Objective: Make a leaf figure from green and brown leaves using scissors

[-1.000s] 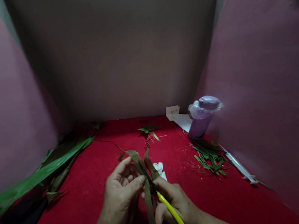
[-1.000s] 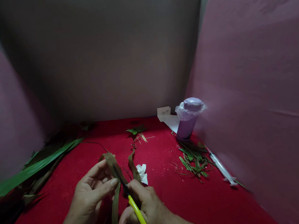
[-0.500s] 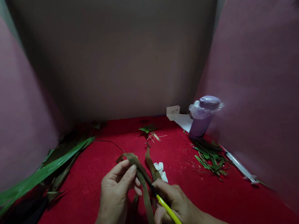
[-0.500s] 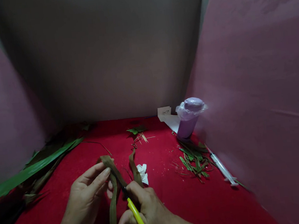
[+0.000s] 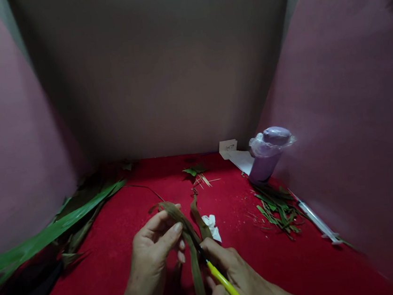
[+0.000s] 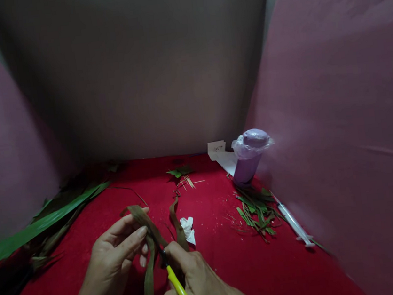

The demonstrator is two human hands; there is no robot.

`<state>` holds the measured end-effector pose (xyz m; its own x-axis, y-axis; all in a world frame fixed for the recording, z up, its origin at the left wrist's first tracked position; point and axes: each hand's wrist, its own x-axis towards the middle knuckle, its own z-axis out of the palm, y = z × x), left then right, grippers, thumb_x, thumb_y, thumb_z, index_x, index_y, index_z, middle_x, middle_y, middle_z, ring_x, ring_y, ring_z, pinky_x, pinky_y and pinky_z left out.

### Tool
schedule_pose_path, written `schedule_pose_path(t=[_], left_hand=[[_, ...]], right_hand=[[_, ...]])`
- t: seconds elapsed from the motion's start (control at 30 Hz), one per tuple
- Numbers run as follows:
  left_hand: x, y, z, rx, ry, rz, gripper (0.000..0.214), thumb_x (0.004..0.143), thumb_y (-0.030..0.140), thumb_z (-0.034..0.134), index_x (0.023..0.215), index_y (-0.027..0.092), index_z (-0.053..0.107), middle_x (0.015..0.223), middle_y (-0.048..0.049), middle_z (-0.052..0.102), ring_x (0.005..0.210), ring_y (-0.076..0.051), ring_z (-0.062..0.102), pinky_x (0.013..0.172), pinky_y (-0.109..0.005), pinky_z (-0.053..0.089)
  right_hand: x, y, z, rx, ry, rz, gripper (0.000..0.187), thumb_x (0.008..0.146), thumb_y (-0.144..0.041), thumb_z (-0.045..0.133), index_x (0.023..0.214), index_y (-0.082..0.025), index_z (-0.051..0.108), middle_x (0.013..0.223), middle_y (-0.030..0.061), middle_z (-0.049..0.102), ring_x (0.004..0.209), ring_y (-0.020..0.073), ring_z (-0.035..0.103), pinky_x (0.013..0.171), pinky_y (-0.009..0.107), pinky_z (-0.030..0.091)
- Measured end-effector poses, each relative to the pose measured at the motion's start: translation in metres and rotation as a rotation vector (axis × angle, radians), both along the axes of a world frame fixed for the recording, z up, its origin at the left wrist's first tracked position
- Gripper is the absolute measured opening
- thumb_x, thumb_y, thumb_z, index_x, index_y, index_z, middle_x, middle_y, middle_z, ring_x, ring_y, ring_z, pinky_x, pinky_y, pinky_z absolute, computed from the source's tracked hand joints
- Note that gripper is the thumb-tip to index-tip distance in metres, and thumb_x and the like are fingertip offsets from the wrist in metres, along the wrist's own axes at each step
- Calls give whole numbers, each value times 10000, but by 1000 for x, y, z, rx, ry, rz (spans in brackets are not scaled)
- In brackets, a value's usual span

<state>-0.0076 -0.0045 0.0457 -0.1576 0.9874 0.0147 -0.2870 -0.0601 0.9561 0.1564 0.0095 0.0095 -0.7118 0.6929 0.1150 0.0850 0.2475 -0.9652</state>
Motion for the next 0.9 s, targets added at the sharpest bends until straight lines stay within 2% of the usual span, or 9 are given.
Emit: schedule_pose_path(t=[0.17, 0.37, 0.57, 0.9], left_hand=[[1, 0, 1, -2, 0, -26, 248, 727, 205, 651, 972, 176, 624, 725, 0, 590, 522, -91, 509, 403, -195, 453], [1, 2, 1, 4, 5, -46, 315, 731, 211, 645, 1040, 176, 599, 761, -12, 596, 517, -91, 503, 396, -208, 451], [-1, 0, 1, 16, 15, -53, 324, 722, 204, 653, 1040, 179, 600, 752, -5, 591, 501, -87, 495, 374, -201, 438], [-3, 1, -2, 5, 44, -83, 305, 729, 201, 647, 1031, 198, 606, 766, 5, 584, 492, -81, 488, 364, -201, 440]], right_hand=[[0, 0, -1, 35, 22, -29, 747, 599, -827, 397, 926, -160, 471, 614, -50, 381, 531, 81, 282, 452, 204, 256], [1, 0, -4, 1, 16, -12, 747, 585, -824, 407, 925, -162, 469, 586, -62, 381, 508, 70, 291, 440, 195, 241], [2, 1, -3, -26, 12, 2, 785, 516, -847, 399, 899, -163, 450, 618, -55, 384, 536, 75, 291, 458, 200, 254], [1, 0, -2, -23, -7, -42, 766, 514, -833, 406, 902, -173, 445, 621, -59, 371, 550, 81, 269, 467, 205, 261]])
